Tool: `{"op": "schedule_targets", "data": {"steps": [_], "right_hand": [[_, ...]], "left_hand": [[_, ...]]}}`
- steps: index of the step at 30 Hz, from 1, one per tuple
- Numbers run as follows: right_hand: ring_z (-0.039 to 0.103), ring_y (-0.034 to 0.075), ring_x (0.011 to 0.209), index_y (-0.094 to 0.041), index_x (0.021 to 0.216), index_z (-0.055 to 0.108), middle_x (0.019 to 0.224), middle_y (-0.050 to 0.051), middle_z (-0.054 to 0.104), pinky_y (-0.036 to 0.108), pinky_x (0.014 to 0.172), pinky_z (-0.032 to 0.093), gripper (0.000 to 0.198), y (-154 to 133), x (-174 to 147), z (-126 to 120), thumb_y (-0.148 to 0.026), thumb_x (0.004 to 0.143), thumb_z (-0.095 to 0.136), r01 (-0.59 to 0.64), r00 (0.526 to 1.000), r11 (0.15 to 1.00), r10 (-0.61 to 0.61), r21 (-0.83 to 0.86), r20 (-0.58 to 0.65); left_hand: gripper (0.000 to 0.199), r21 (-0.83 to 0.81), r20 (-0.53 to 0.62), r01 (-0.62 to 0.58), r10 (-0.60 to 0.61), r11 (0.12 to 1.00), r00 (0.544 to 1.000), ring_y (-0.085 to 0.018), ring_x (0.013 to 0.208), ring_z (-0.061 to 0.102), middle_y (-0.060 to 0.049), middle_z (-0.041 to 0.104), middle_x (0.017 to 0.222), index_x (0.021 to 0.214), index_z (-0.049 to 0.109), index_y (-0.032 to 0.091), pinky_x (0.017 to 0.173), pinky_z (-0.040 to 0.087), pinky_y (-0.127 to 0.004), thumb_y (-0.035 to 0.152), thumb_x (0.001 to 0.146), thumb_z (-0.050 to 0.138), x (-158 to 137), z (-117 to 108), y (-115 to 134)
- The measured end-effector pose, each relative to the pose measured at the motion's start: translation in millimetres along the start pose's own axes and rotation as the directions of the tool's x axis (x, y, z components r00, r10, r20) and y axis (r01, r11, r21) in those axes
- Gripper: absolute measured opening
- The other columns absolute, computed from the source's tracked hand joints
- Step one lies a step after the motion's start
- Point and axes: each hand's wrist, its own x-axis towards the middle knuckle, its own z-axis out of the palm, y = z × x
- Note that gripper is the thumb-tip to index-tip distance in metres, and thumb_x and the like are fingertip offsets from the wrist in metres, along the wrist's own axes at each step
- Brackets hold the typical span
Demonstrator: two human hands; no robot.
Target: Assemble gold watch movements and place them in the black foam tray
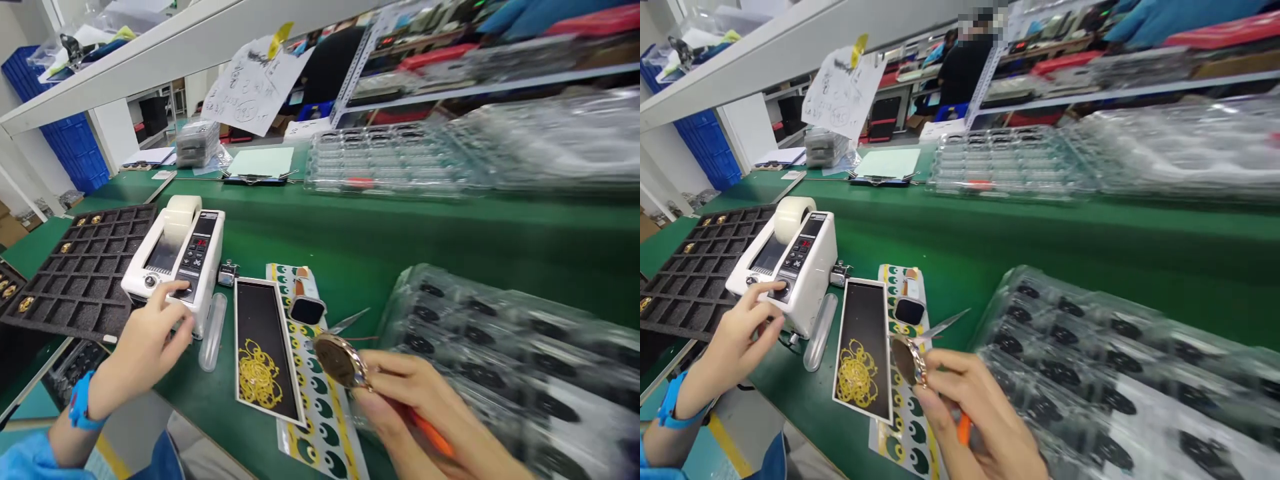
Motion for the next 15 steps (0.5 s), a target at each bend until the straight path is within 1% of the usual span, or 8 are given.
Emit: {"op": "schedule_targets", "data": {"steps": [1, 2, 4, 5, 7, 10, 12, 15], "right_hand": [[0.064, 0.021, 0.088, -0.025, 0.082, 0.062, 0.099, 0.007, 0.064, 0.027, 0.065, 0.048, 0.014, 0, 2, -1, -0.027, 0.093, 0.054, -0.048, 0.999, 0.998, 0.048, 0.049, 0.018], [0.064, 0.022, 0.093, -0.024, 0.080, 0.063, 0.103, 0.008, 0.065, 0.027, 0.067, 0.049, 0.017, -1, 4, -2, -0.031, 0.093, 0.055, -0.106, 0.994, 0.989, 0.103, 0.100, 0.031], [0.063, 0.023, 0.099, -0.024, 0.078, 0.064, 0.105, 0.008, 0.066, 0.027, 0.072, 0.050, 0.025, 0, 10, -3, -0.042, 0.093, 0.056, -0.217, 0.976, 0.950, 0.210, 0.226, 0.055], [0.063, 0.023, 0.098, -0.024, 0.077, 0.064, 0.101, 0.007, 0.067, 0.028, 0.074, 0.050, 0.028, 0, 13, -3, -0.046, 0.092, 0.056, -0.264, 0.964, 0.918, 0.253, 0.297, 0.078], [0.062, 0.020, 0.088, -0.024, 0.077, 0.064, 0.087, 0.005, 0.065, 0.028, 0.074, 0.049, 0.033, 1, 17, -3, -0.053, 0.089, 0.057, -0.343, 0.939, 0.840, 0.313, 0.421, 0.140], [0.053, 0.014, 0.068, -0.023, 0.075, 0.062, 0.071, -0.001, 0.054, 0.025, 0.066, 0.045, 0.036, 2, 19, -3, -0.056, 0.087, 0.060, -0.476, 0.879, 0.717, 0.401, 0.510, 0.257], [0.047, 0.013, 0.062, -0.022, 0.075, 0.060, 0.067, -0.002, 0.051, 0.025, 0.061, 0.041, 0.038, 1, 18, -4, -0.059, 0.085, 0.061, -0.547, 0.836, 0.651, 0.452, 0.526, 0.310], [0.044, 0.013, 0.061, -0.021, 0.076, 0.059, 0.066, -0.003, 0.049, 0.025, 0.060, 0.038, 0.042, 0, 17, -5, -0.062, 0.083, 0.062, -0.588, 0.808, 0.612, 0.477, 0.529, 0.347]], "left_hand": [[0.019, -0.010, 0.026, -0.007, 0.007, 1.000, 1.000, -0.015, 0.074, 0.060, -0.010, 0.063, 0.107, 0.072, 0.052, 0.019, 0.054, 0.038, -0.025, 0.012, 0.090, 0.048, 5, -1, 4], [0.020, -0.051, 0.008, -0.026, 0.026, 0.998, 1.000, -0.015, 0.076, 0.060, -0.009, 0.063, 0.103, 0.073, 0.050, 0.019, 0.055, 0.038, -0.025, 0.012, 0.090, 0.047, 9, -1, 7], [0.020, -0.199, -0.062, -0.081, 0.070, 0.977, 0.996, -0.016, 0.087, 0.058, -0.005, 0.061, 0.094, 0.074, 0.049, 0.020, 0.063, 0.040, -0.025, 0.011, 0.092, 0.046, 15, 3, 17], [0.020, -0.296, -0.063, -0.103, 0.088, 0.950, 0.994, -0.016, 0.089, 0.056, -0.004, 0.059, 0.090, 0.074, 0.049, 0.020, 0.067, 0.040, -0.025, 0.011, 0.092, 0.046, 18, 7, 22], [0.020, -0.497, 0.050, -0.068, 0.107, 0.865, 0.993, -0.014, 0.083, 0.053, -0.001, 0.054, 0.085, 0.074, 0.050, 0.020, 0.066, 0.039, -0.025, 0.014, 0.093, 0.049, 25, 20, 31], [0.024, -0.692, 0.322, 0.135, 0.136, 0.710, 0.937, -0.012, 0.069, 0.045, 0.001, 0.047, 0.076, 0.069, 0.052, 0.019, 0.059, 0.034, -0.025, 0.023, 0.092, 0.054, 36, 46, 43], [0.026, -0.710, 0.418, 0.239, 0.123, 0.662, 0.900, -0.011, 0.065, 0.041, 0.002, 0.043, 0.073, 0.067, 0.054, 0.018, 0.057, 0.031, -0.026, 0.027, 0.091, 0.055, 43, 62, 46], [0.026, -0.679, 0.472, 0.292, 0.096, 0.673, 0.877, -0.011, 0.063, 0.037, 0.003, 0.039, 0.072, 0.067, 0.056, 0.017, 0.056, 0.027, -0.027, 0.029, 0.091, 0.056, 49, 76, 44]]}}
